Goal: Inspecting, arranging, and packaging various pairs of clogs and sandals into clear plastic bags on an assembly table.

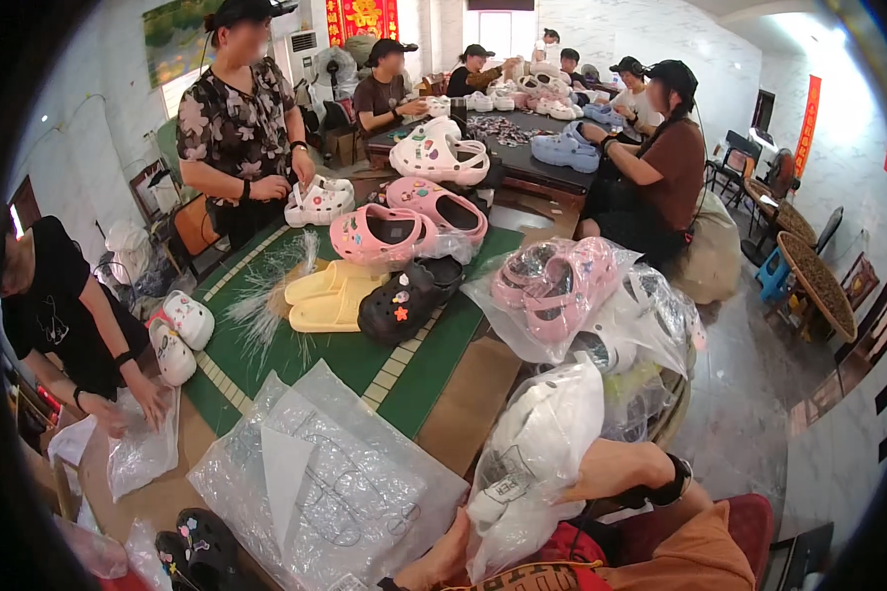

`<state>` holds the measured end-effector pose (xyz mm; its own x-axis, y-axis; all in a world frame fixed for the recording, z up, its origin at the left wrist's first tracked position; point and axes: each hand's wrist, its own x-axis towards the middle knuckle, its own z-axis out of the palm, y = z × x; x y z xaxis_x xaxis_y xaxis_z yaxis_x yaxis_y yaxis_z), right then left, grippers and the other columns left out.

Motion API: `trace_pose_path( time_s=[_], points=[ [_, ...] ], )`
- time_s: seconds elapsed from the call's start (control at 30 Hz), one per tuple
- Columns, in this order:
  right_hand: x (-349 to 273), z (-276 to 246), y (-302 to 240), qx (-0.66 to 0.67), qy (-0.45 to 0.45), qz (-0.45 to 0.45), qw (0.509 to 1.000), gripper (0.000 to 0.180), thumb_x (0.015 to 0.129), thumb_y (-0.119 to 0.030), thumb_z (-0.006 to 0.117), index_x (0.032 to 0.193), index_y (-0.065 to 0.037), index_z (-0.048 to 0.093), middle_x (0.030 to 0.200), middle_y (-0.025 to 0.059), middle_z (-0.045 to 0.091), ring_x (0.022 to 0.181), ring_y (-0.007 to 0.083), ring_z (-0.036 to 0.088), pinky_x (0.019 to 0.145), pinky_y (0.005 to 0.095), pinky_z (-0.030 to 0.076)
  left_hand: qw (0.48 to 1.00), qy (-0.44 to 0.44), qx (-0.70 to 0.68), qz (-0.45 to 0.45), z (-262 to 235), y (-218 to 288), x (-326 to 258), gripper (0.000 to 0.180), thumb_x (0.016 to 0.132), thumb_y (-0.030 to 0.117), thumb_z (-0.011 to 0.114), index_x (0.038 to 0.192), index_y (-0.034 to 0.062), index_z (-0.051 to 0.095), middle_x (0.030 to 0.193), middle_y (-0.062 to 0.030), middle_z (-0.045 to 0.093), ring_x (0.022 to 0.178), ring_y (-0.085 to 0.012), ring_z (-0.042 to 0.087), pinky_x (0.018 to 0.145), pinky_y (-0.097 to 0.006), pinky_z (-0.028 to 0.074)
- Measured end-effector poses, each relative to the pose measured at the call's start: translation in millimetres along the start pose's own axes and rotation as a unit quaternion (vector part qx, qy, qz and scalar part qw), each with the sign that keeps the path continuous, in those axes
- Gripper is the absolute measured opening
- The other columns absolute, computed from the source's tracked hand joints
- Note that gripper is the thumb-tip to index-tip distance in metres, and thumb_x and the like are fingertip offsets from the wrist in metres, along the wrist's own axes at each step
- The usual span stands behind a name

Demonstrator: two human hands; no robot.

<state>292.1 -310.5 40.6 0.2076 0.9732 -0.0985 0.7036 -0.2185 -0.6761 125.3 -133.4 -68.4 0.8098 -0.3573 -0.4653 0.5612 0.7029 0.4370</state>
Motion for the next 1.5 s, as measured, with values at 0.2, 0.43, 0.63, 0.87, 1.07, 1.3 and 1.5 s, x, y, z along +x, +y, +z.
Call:
trace_pose_path(
  time_s=[0.2, 0.43, 0.63, 0.87, 1.07, 1.3, 1.5],
  points=[
    [5.3, -13.6, -5.1, 0.018, 0.035, -0.053, 0.998, 0.047, 0.079, -0.034, 0.058, 0.114, -0.004, 0.050, 0.111, 0.0172, 0.054, 0.103, 0.0332, 0.049, 0.089, 0.0363, 0.038, 1.000, -0.007, -0.008, 0.027, -7.7, -1.4, -0.6, 0.058, 0.093, 0.047, 0.027, 0.136, 0.0097, 0.017, 0.134, -0.0077, 0.033, 0.117, -0.0211, 0.039, 0.097, -0.034, 0.034],
    [-48.6, -10.4, 82.7, 0.214, 0.127, 0.154, 0.956, 0.052, 0.074, -0.024, 0.066, 0.117, -0.002, 0.049, 0.113, 0.0093, 0.056, 0.098, 0.0202, 0.052, 0.087, 0.0307, 0.039, 0.991, -0.048, 0.079, 0.099, 7.0, -4.7, 45.8, 0.057, 0.092, 0.042, 0.038, 0.135, 0.0105, 0.017, 0.134, -0.0063, 0.029, 0.114, -0.0216, 0.040, 0.093, -0.039, 0.036],
    [-113.2, -12.5, 110.3, 0.185, 0.209, 0.349, 0.895, 0.041, 0.072, -0.019, 0.065, 0.108, -0.001, 0.056, 0.093, 0.0035, 0.060, 0.082, 0.0154, 0.055, 0.073, 0.0291, 0.044, 0.968, 0.019, 0.249, -0.007, -3.3, -29.9, 91.6, 0.063, 0.087, 0.033, 0.053, 0.135, 0.0102, 0.020, 0.130, -0.0082, 0.034, 0.107, -0.0199, 0.045, 0.086, -0.034, 0.040],
    [-105.7, 8.2, 112.7, 0.430, 0.370, 0.273, 0.777, 0.038, 0.078, -0.016, 0.058, 0.114, -0.003, 0.053, 0.100, 0.0039, 0.060, 0.086, 0.0139, 0.056, 0.075, 0.0276, 0.044, 0.995, 0.053, 0.075, -0.043, -72.4, -31.7, 124.6, 0.063, 0.086, 0.023, 0.053, 0.134, 0.0113, 0.013, 0.130, -0.0194, 0.029, 0.103, -0.0349, 0.053, 0.085, -0.044, 0.045],
    [-81.2, -4.8, 109.0, 0.578, 0.334, 0.099, 0.738, 0.050, 0.080, -0.016, 0.058, 0.122, 0.003, 0.042, 0.116, 0.0111, 0.053, 0.099, 0.0200, 0.056, 0.086, 0.0319, 0.043, 0.995, 0.096, -0.032, 0.008, -73.0, -10.0, 136.5, 0.075, 0.087, 0.053, 0.038, 0.138, 0.0127, 0.000, 0.140, -0.0238, 0.008, 0.115, -0.0369, 0.042, 0.091, -0.045, 0.040],
    [-58.2, -17.5, 129.6, 0.577, 0.370, 0.068, 0.725, 0.039, 0.085, -0.016, 0.048, 0.119, 0.003, 0.045, 0.113, 0.0098, 0.055, 0.101, 0.0185, 0.054, 0.086, 0.0311, 0.043, 0.985, 0.113, -0.031, 0.124, -41.2, -9.7, 159.1, 0.077, 0.084, 0.055, 0.043, 0.139, 0.0186, 0.004, 0.135, -0.0172, 0.022, 0.103, -0.0319, 0.046, 0.086, -0.044, 0.041],
    [-86.0, -1.2, 173.0, 0.069, 0.379, 0.370, 0.845, 0.036, 0.083, -0.025, 0.052, 0.109, 0.001, 0.053, 0.106, 0.0157, 0.057, 0.094, 0.0281, 0.056, 0.081, 0.0348, 0.044, 0.969, 0.084, 0.186, 0.141, -28.1, -25.0, 199.3, 0.079, 0.083, 0.036, 0.056, 0.139, 0.0113, 0.007, 0.126, -0.0132, 0.036, 0.100, -0.0205, 0.046, 0.085, -0.035, 0.039]
  ],
)
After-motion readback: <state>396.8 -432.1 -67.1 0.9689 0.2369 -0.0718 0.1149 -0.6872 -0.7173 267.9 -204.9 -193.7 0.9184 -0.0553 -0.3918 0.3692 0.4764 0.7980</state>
